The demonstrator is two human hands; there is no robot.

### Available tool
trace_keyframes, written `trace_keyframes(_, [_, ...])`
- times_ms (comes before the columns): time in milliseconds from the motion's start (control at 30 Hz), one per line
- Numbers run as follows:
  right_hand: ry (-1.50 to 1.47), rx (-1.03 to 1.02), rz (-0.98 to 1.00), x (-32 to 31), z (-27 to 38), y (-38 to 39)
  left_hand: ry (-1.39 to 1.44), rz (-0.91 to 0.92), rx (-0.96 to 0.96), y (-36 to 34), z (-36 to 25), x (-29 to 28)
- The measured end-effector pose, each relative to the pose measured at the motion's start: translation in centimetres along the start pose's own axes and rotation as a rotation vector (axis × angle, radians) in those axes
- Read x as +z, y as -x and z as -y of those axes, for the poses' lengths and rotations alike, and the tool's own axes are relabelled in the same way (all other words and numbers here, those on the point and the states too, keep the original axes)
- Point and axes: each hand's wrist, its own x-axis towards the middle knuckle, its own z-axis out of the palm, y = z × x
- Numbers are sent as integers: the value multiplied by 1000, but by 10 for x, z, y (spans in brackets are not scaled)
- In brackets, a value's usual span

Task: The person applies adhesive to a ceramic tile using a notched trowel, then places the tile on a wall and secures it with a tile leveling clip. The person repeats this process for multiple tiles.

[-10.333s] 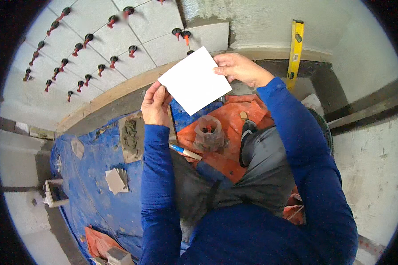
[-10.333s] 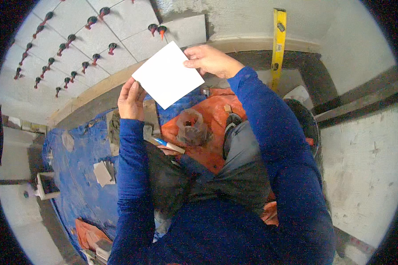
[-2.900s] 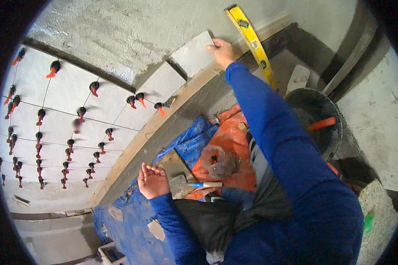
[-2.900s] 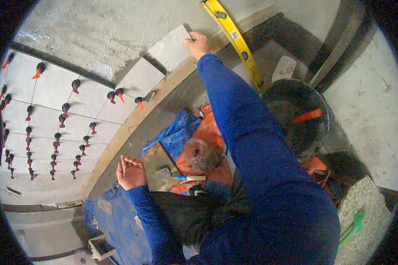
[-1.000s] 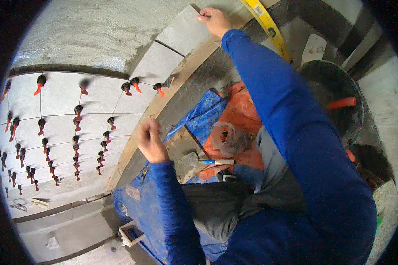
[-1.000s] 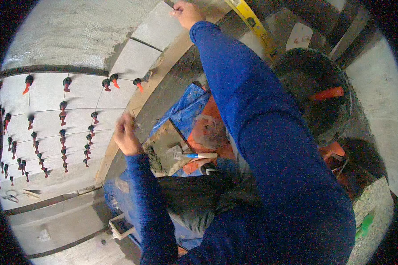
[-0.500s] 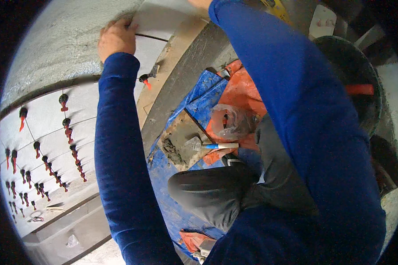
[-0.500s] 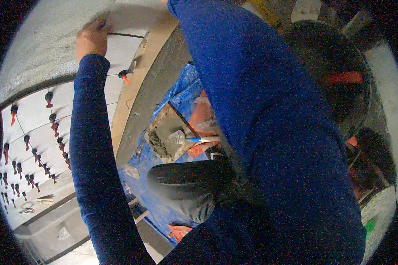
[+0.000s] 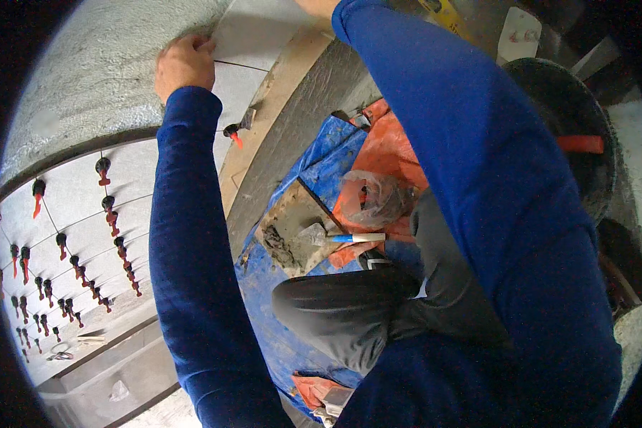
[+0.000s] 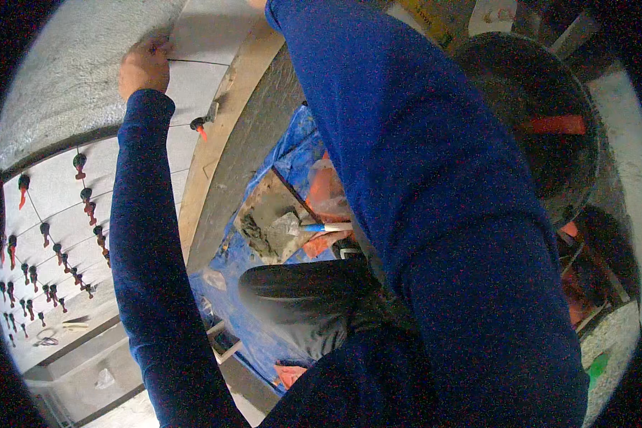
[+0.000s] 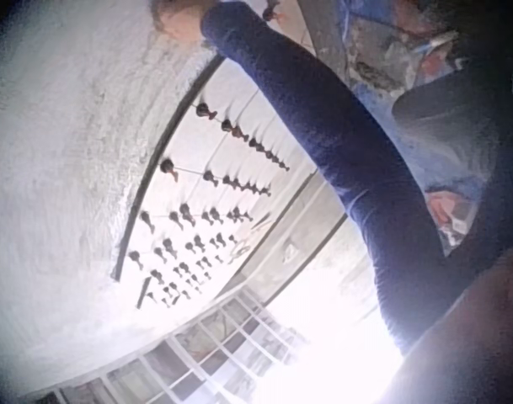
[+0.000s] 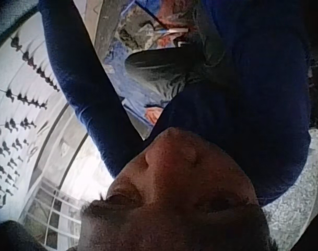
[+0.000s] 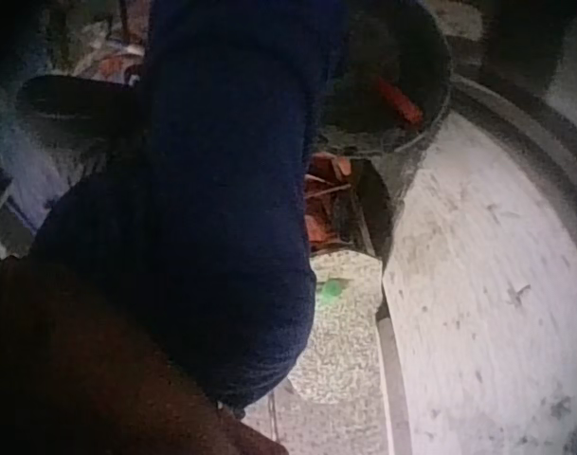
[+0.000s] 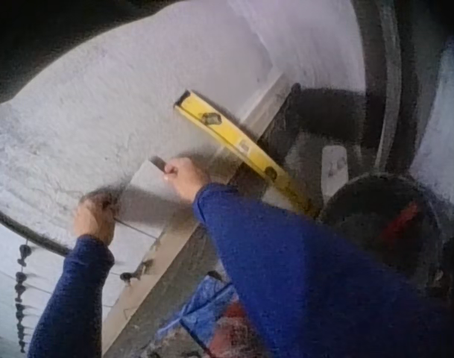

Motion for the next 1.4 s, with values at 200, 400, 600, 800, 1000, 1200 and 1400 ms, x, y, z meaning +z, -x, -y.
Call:
trace_keyframes(200, [38,-10,-2,5,-2,-2,19,-30,-16,3,-3,-1])
trace_keyframes(400, [-11,5,-14,2,8,5,327,-157,6,23,7,-27])
trace_keyframes(600, [-4,48,34,-9,19,13,748,-206,-297,206,45,-57])
trace_keyframes(800, [-36,-67,20,0,-2,4,781,240,-856,399,94,-9])
trace_keyframes(1000, [57,-198,6,-1,-6,1,1050,320,-1028,460,125,6])
trace_keyframes(1200, [27,-50,113,-14,-5,3,974,499,-949,467,124,0])
trace_keyframes(1400, [-131,79,192,-11,-9,-1,992,458,-946,473,124,-4])
